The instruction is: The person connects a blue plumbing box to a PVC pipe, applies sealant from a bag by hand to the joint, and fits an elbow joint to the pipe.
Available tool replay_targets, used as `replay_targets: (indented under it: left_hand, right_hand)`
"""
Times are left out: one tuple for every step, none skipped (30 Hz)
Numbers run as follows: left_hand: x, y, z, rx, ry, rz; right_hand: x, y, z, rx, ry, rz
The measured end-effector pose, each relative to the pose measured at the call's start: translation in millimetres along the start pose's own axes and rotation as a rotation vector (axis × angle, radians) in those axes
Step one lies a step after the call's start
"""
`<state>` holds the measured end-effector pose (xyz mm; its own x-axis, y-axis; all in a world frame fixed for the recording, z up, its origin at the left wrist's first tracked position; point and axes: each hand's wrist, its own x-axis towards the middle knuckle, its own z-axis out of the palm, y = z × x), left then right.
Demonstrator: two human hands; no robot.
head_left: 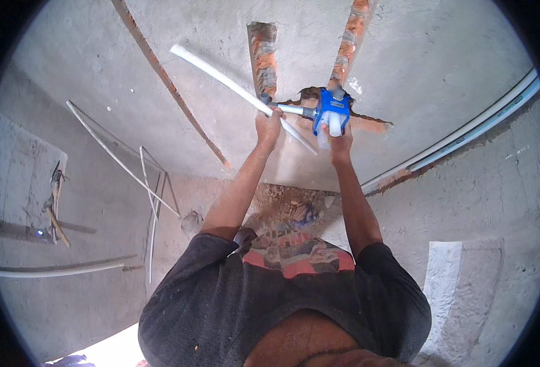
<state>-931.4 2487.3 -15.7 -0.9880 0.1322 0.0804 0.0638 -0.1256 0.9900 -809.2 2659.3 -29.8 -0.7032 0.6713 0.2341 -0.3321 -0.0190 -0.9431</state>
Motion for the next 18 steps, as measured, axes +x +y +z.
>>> replay_targets:
  left_hand:
    - [1,3,-2,-0.038,0.040,-0.009]
    - [1,6,-2,-0.079,0.076,-0.017]
    - [0,8,-3,-0.094,0.104,-0.013]
    - [-1,11,-3,-0.109,0.132,-0.010]
    - [-2,12,-6,-0.121,0.162,-0.007]
    - [-3,13,-8,-0.095,0.157,0.014]
    - [-3,15,-10,-0.070,0.151,0.034]
    - [-2,13,-14,-0.041,0.151,0.056]
    - [-1,12,-16,-0.032,0.166,0.067]
    - [1,11,-18,-0.023,0.181,0.078]
    - [2,10,-17,-0.021,0.191,0.088]
    - [3,8,-16,0.021,0.209,0.102]
    - [3,7,-16,0.064,0.227,0.116]
    - [3,5,-18,0.109,0.248,0.129]
    - [4,3,-19,0.151,0.263,0.144]
    - [5,1,-21,0.193,0.278,0.160]
    - [5,2,-20,0.235,0.288,0.174]
    - [4,3,-19,0.237,0.295,0.166]
  right_hand:
    - [-1,0,2,0.015,0.006,0.008]
    - [1,2,0,0.019,0.011,0.028]
    - [2,3,-1,0.023,0.016,0.048]
    - [3,5,-3,0.026,0.023,0.068]
    - [3,6,-4,0.018,0.024,0.064]
    - [3,7,-5,0.008,0.026,0.061]
    - [3,8,-6,-0.002,0.029,0.056]
    - [2,5,-4,-0.003,0.024,0.065]
    - [1,1,-2,-0.005,0.020,0.074]
    - [-1,-1,0,-0.006,0.016,0.083]
    - [-1,-1,-1,0.022,0.003,0.077]
    - [-1,-1,-2,0.050,-0.010,0.071]
    - [0,0,-3,0.078,-0.023,0.066]
    - [0,-1,-2,0.083,0.002,0.121]
    - [0,-2,-2,0.088,0.028,0.176]
    - [0,-3,-1,0.093,0.052,0.231]
    - [1,-2,-2,0.133,0.029,0.221]
    - [2,0,-4,0.174,0.006,0.211]
